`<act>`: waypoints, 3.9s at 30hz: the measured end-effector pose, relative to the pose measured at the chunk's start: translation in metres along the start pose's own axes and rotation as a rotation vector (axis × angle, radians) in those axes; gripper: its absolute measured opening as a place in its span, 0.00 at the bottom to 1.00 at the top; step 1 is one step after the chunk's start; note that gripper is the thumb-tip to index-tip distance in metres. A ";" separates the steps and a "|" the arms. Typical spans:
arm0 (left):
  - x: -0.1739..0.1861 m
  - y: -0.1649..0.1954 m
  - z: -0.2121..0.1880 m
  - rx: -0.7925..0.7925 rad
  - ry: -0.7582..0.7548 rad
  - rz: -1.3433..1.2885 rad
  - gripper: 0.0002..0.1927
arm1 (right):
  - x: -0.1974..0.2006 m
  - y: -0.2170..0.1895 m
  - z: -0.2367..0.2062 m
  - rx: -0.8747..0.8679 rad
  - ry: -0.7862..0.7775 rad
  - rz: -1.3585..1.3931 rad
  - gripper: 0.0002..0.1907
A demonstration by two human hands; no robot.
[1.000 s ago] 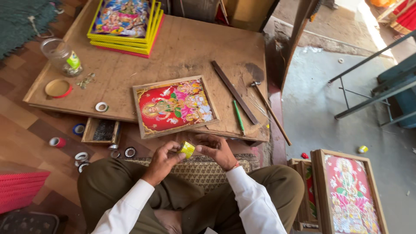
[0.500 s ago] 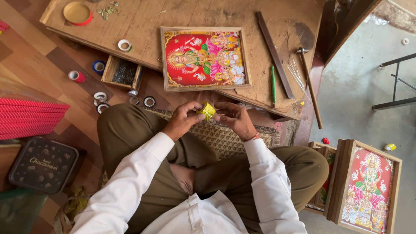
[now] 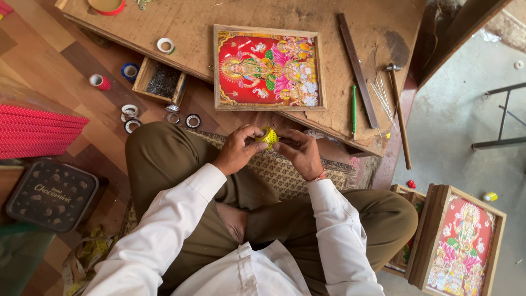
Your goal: The person applies yellow and purple decorative tape to the edges of a framed picture of Hindu deities. They use a hammer to secure the frame and a utility knife to trim excess tape. The person works on two different frames, one with a blue background and one with a red background, finishing the first and starting the second.
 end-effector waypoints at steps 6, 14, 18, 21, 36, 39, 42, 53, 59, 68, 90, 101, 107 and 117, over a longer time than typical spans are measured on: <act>0.001 0.002 -0.001 -0.044 0.014 0.015 0.17 | 0.010 0.020 0.004 0.022 0.072 0.020 0.10; -0.004 0.001 0.002 0.096 -0.040 0.086 0.24 | 0.009 0.031 0.008 0.020 0.059 0.091 0.04; -0.004 0.019 0.006 -0.021 -0.063 0.120 0.22 | 0.008 0.030 0.010 0.008 0.051 0.068 0.04; -0.004 0.018 0.010 0.079 -0.105 0.154 0.23 | 0.009 0.028 0.013 0.080 0.102 0.089 0.05; 0.129 -0.017 0.001 0.323 -0.026 0.775 0.27 | 0.142 0.045 0.001 0.217 0.936 -0.233 0.06; 0.125 -0.021 0.000 0.439 0.033 0.826 0.31 | 0.146 0.049 0.001 0.253 0.969 -0.256 0.06; 0.131 -0.027 0.003 0.552 0.030 0.786 0.35 | 0.149 0.052 0.004 0.206 0.980 -0.180 0.05; 0.137 -0.029 0.006 0.501 0.134 0.230 0.15 | 0.149 0.050 0.011 0.138 0.953 -0.043 0.05; 0.138 -0.024 0.009 0.438 0.145 0.269 0.14 | 0.152 0.054 0.011 0.126 0.958 -0.039 0.05; 0.139 -0.029 0.008 0.465 0.162 0.274 0.15 | 0.149 0.049 0.011 0.046 1.000 -0.097 0.06; 0.140 -0.038 0.007 0.539 0.159 0.199 0.15 | 0.154 0.050 0.009 -0.029 1.059 -0.214 0.07; 0.142 -0.029 0.004 0.301 0.177 0.377 0.12 | 0.157 0.051 0.021 0.056 0.996 -0.386 0.07; 0.148 -0.023 0.012 0.292 0.224 0.355 0.11 | 0.149 0.044 0.020 0.072 0.989 -0.320 0.08; 0.148 -0.019 0.014 0.328 0.214 0.331 0.10 | 0.148 0.044 0.021 0.120 0.961 -0.293 0.09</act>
Point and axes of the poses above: each hand's wrist, its own z-axis towards the middle knuckle, its own x-axis out of the back of the hand, y = z × x, the point moved 8 cm from there along z, towards the middle knuckle, and after that the axes turned 14 degrees about -y, right-handed, at the moved point
